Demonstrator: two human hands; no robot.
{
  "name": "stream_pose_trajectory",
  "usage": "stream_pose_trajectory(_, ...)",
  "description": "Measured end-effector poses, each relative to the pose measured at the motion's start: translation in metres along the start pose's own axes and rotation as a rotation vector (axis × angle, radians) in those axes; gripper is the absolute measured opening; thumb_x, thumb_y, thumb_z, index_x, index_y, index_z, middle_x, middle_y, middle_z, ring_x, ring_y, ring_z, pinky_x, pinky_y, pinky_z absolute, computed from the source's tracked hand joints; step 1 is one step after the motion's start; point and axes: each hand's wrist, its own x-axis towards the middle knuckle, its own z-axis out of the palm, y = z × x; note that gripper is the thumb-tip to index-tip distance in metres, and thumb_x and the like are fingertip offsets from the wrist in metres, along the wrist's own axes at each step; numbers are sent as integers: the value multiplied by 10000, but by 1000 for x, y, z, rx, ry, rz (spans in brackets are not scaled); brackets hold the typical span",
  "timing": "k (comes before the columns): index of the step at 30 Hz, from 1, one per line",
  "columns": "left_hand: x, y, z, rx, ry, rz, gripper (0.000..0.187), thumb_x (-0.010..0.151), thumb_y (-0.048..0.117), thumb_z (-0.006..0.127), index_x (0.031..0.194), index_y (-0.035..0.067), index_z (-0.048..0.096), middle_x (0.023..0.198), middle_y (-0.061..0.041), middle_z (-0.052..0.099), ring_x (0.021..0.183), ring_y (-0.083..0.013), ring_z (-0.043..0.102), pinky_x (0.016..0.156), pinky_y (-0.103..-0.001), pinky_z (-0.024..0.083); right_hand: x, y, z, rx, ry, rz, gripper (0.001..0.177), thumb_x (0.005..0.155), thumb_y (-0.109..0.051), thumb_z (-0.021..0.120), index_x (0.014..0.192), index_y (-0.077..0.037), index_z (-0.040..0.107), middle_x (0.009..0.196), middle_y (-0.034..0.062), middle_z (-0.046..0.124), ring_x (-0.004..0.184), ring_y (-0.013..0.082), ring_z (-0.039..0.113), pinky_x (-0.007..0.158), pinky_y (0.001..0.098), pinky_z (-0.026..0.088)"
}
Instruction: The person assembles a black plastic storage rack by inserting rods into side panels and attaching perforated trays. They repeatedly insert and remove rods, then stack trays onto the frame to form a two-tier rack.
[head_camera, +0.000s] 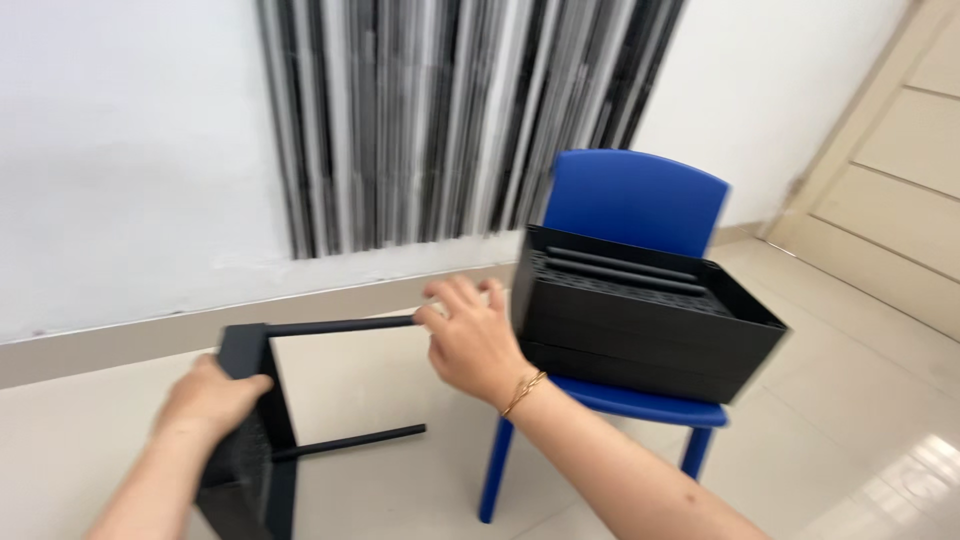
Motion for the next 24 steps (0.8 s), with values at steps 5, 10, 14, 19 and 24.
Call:
stream_pose_trajectory(5,-52,-15,2,-174,148,42,730,782,365,780,1355,-14,535,1160,-291,716,1113,-444,686,968,-489,549,33,-53,41,169,-16,-5,468,744,-132,726,1204,-78,661,1389,154,546,1288,331,489,1020,533,351)
stream_pose_trajectory(10,-114,-26,15,-581,399,168,752,811,218,736,1437,-19,392,1221,-262,637,1089,-405,671,915,-463,536,55,-82,61,102,71,-2,428,774,-221,734,1184,-104,699,1165,104,639,1160,289,551,1027,535,365)
stream_pose_trajectory(14,-136,-35,16,-512,424,142,854,811,233,789,1467,-16,301,1366,-267,492,1186,-405,579,929,-466,509,44,-96,69,374,-164,139,195,898,-262,739,1068,-167,725,886,15,634,994,243,576,946,443,389)
stream_pose_trajectory(19,-129,-30,-12,-137,817,654,813,706,257,815,1377,2,434,1409,-248,482,1330,-462,471,1029,-519,448,20,-95,66,454,-236,218,165,876,-279,754,1004,-178,728,806,-10,623,899,195,572,876,391,352)
stream_pose_trajectory(24,-100,-4,-35,-91,178,648,212,903,211,709,1096,123,700,1107,-47,729,1067,-292,672,926,-421,539,15,-82,52,411,-313,287,144,872,-281,741,967,-175,716,801,-9,630,882,189,577,864,403,331)
